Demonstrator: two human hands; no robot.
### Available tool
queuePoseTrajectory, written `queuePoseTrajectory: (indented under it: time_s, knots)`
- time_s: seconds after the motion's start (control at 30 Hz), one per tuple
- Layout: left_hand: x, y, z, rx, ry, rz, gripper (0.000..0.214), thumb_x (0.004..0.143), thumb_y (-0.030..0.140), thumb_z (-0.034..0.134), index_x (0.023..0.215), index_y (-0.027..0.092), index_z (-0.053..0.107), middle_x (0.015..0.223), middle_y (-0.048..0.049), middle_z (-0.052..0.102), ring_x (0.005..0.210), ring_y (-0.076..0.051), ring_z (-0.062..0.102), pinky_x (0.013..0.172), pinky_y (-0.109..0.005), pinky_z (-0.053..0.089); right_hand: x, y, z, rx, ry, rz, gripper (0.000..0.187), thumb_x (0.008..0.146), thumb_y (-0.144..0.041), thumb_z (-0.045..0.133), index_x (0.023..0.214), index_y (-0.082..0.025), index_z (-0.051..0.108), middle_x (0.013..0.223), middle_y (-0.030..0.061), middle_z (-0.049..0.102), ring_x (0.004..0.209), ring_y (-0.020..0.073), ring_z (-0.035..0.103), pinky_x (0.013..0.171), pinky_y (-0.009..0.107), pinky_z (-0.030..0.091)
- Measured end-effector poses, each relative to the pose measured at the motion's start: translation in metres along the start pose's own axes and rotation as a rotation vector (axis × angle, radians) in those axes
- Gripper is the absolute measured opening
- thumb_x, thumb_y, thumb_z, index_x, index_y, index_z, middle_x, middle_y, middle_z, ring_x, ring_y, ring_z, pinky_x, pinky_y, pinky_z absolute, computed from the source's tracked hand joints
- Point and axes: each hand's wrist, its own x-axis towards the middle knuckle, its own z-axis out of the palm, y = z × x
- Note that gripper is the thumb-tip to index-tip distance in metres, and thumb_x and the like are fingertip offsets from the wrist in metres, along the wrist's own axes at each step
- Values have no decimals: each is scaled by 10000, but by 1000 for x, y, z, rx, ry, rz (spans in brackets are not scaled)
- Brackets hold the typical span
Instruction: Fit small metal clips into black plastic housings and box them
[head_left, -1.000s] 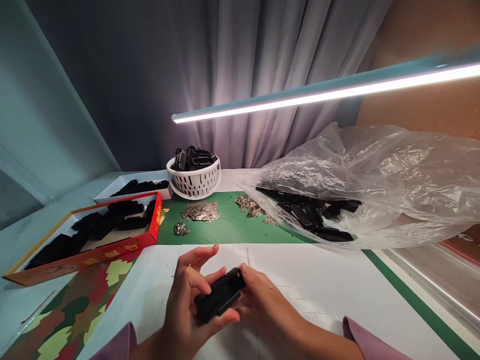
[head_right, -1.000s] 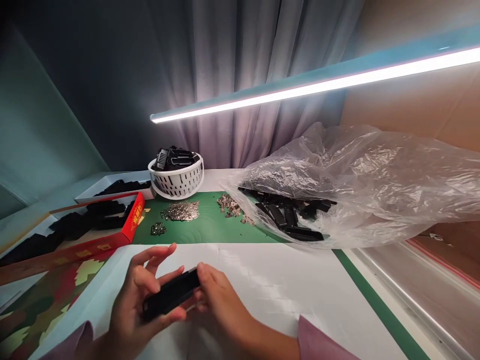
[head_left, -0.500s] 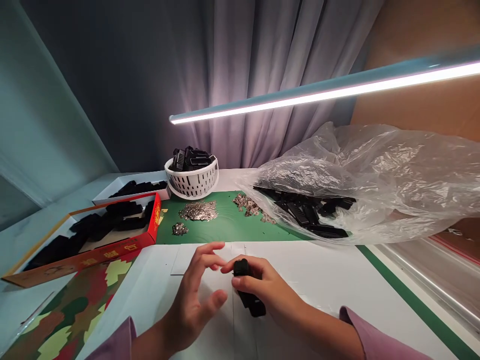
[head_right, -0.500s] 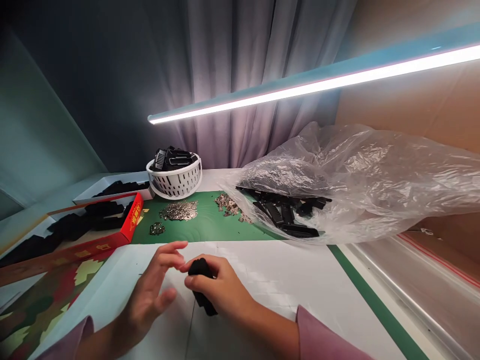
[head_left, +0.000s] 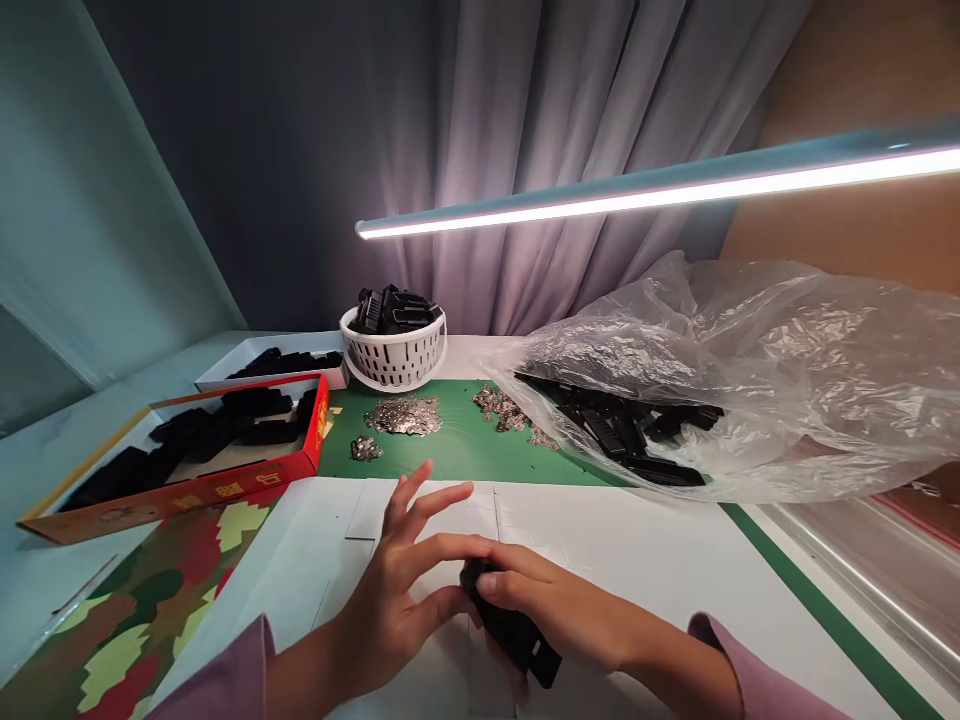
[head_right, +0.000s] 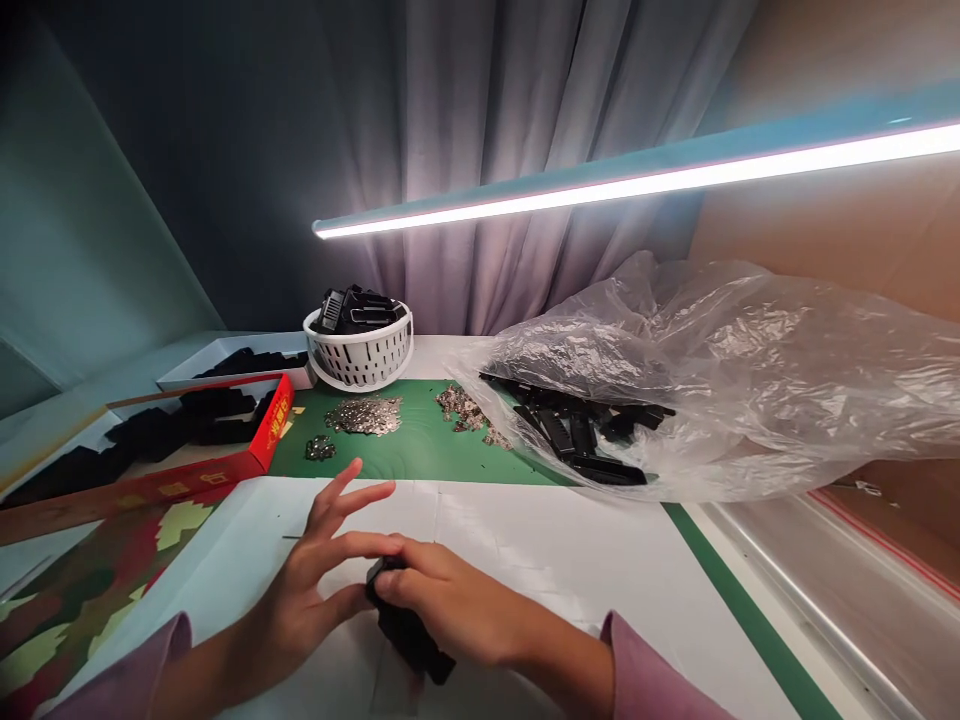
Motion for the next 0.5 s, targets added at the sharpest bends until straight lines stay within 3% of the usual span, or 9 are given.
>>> queuePoseTrajectory:
  time_s: [0.33, 0.5]
  knots:
    - [0, -1, 0, -24, -23, -28, 173, 723, 267, 546, 880, 312, 602, 1194, -28, 457, 1217, -279, 142, 950, -539, 143, -1, 2, -1, -21, -53, -41, 431, 805, -290, 268, 1162, -71, 367, 493, -33, 440, 397, 56, 402, 380, 146, 263]
    - [0, -1, 1, -39, -12, -37, 162, 727, 292, 535, 871, 304, 609, 1178, -35, 469, 1218, -278, 148, 955, -523, 148, 1, 7, -4, -30, -15, -51, 337, 792, -291, 321, 1050, -105, 434, 615, -18, 452, 429, 32, 397, 396, 137, 267]
